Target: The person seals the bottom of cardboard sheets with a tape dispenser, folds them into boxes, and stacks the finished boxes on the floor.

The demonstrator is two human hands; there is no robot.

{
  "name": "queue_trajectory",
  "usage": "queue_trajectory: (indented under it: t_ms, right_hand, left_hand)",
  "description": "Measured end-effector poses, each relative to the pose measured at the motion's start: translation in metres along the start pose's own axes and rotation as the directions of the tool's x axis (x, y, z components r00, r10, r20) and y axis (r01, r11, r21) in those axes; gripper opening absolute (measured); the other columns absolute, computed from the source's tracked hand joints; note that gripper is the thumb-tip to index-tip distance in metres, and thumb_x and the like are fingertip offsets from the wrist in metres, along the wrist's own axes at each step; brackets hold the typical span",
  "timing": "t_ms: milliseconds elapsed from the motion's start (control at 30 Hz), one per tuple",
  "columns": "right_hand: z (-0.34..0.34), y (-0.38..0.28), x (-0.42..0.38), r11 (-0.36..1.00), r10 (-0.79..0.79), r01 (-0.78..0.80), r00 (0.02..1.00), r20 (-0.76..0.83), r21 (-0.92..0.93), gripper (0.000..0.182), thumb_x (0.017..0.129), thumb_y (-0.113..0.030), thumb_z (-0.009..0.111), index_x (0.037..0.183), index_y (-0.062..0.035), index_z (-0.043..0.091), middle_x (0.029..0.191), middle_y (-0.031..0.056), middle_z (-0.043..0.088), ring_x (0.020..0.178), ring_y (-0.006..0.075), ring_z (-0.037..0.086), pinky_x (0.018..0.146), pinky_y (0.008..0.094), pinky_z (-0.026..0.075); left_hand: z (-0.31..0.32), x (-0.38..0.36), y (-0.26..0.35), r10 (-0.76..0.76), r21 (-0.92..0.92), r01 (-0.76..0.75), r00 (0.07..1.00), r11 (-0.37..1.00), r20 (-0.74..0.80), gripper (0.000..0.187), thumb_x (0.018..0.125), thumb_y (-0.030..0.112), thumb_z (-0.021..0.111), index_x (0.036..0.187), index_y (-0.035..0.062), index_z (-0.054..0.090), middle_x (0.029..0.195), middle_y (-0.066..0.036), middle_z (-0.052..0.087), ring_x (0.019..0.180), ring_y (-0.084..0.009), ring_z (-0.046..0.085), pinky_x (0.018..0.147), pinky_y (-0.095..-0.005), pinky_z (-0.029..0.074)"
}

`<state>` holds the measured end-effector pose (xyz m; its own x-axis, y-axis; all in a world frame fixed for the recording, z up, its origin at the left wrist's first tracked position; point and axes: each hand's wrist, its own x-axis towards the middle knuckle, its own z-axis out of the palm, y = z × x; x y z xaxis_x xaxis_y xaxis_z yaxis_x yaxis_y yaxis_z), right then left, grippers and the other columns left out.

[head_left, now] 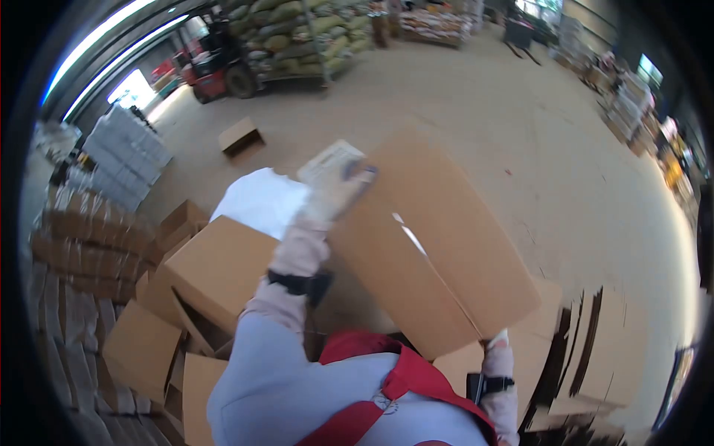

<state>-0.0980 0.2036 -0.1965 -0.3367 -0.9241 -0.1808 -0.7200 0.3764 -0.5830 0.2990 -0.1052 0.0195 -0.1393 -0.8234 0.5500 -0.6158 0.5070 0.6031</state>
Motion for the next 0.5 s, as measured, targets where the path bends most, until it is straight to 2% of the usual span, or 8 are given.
queue_trajectory:
  t_ms: [100,167,200,233,333,433,467,500]
  right_hand:
    - [-0.004,-0.207,0.095,0.776,-0.345,0.474,0.872,0.348,-0.417,0.028,0.08,-0.021,0.064,0.107,-0.0144,0.068,0.1,0.0133,0.067,0.092,0.0309,0.065,0.073,0.0377,0.052]
    - [-0.03,-0.354,0.056,0.642,-0.632,0.736,0.667,0.394,-0.216,0.03,0.077,-0.02,0.067,0.106,-0.015,0.069,0.098,0.0137,0.068,0.092,0.0317,0.066,0.072,0.0381,0.052]
    - [-0.045,-0.391,0.018,0.529,-0.848,0.824,0.512,0.135,0.201,0.037,0.076,-0.02,0.067,0.113,-0.0166,0.064,0.098,0.0148,0.064,0.089,0.0331,0.064,0.073,0.041,0.052]
    - [-0.05,-0.415,-0.003,0.316,-0.948,0.938,0.307,0.078,0.142,0.038,0.084,-0.021,0.06,0.121,-0.0188,0.06,0.094,0.013,0.062,0.08,0.031,0.064,0.072,0.0431,0.051]
    - [-0.054,-0.422,-0.039,0.127,-0.992,0.966,0.118,0.052,0.225,0.041,0.082,-0.016,0.059,0.123,-0.0205,0.061,0.09,0.014,0.06,0.087,0.0309,0.061,0.075,0.0432,0.05]
    - [-0.026,-0.346,0.0,0.515,-0.848,0.786,0.412,0.333,0.342,0.036,0.085,-0.026,0.057,0.121,-0.0228,0.063,0.101,0.0151,0.063,0.096,0.0331,0.061,0.085,0.0416,0.049]
    - [-0.009,-0.302,0.019,0.669,-0.743,0.64,0.562,0.363,0.378,0.035,0.085,-0.026,0.058,0.12,-0.0227,0.064,0.105,0.0151,0.064,0.1,0.0324,0.061,0.088,0.041,0.049]
    - [0.002,-0.254,0.029,0.765,-0.642,0.545,0.684,0.346,0.342,0.036,0.083,-0.02,0.058,0.118,-0.0198,0.066,0.108,0.0145,0.065,0.097,0.0318,0.063,0.089,0.0394,0.05]
  left_hand:
    - [-0.225,-0.043,0.063,-0.428,0.324,0.509,0.856,0.798,-0.29,0.057,0.087,0.048,0.064,0.126,0.0073,0.056,0.116,-0.02,0.065,0.111,-0.035,0.06,0.09,-0.0414,0.047]
    - [-0.328,-0.089,0.085,-0.072,0.447,0.525,0.703,0.724,-0.708,0.053,0.089,0.041,0.065,0.126,0.0035,0.057,0.113,-0.02,0.066,0.109,-0.0311,0.061,0.091,-0.04,0.047]
    - [-0.358,-0.111,0.105,0.319,0.619,0.38,0.608,0.687,-0.727,0.051,0.089,0.032,0.068,0.128,0.0007,0.055,0.113,-0.018,0.065,0.102,-0.0237,0.061,0.084,-0.0365,0.049]
    - [-0.388,-0.134,0.125,0.659,0.778,0.34,0.414,0.528,-0.628,0.05,0.089,0.022,0.07,0.13,-0.0022,0.053,0.112,-0.015,0.065,0.095,-0.0163,0.062,0.076,-0.0329,0.051]
    - [-0.33,-0.145,0.171,0.698,0.701,-0.069,0.205,0.71,-0.686,0.048,0.102,0.028,0.044,0.137,-0.0051,0.042,0.129,-0.024,0.054,0.111,-0.0266,0.059,0.089,-0.0346,0.051]
    - [-0.231,-0.111,0.117,0.538,0.118,-0.587,0.62,0.801,-0.57,0.051,0.1,0.027,0.044,0.137,-0.0068,0.041,0.134,-0.025,0.051,0.125,-0.039,0.05,0.108,-0.0448,0.036]
    - [-0.179,-0.088,0.098,0.378,-0.028,-0.456,0.769,0.889,-0.515,0.051,0.096,0.028,0.056,0.136,-0.0026,0.047,0.135,-0.019,0.052,0.125,-0.0358,0.05,0.109,-0.045,0.035]
    - [-0.125,-0.079,0.062,-0.081,-0.376,-0.103,0.893,0.921,-0.443,0.043,0.094,0.01,0.058,0.134,-0.0027,0.049,0.131,-0.016,0.056,0.119,-0.0256,0.055,0.103,-0.0363,0.04]
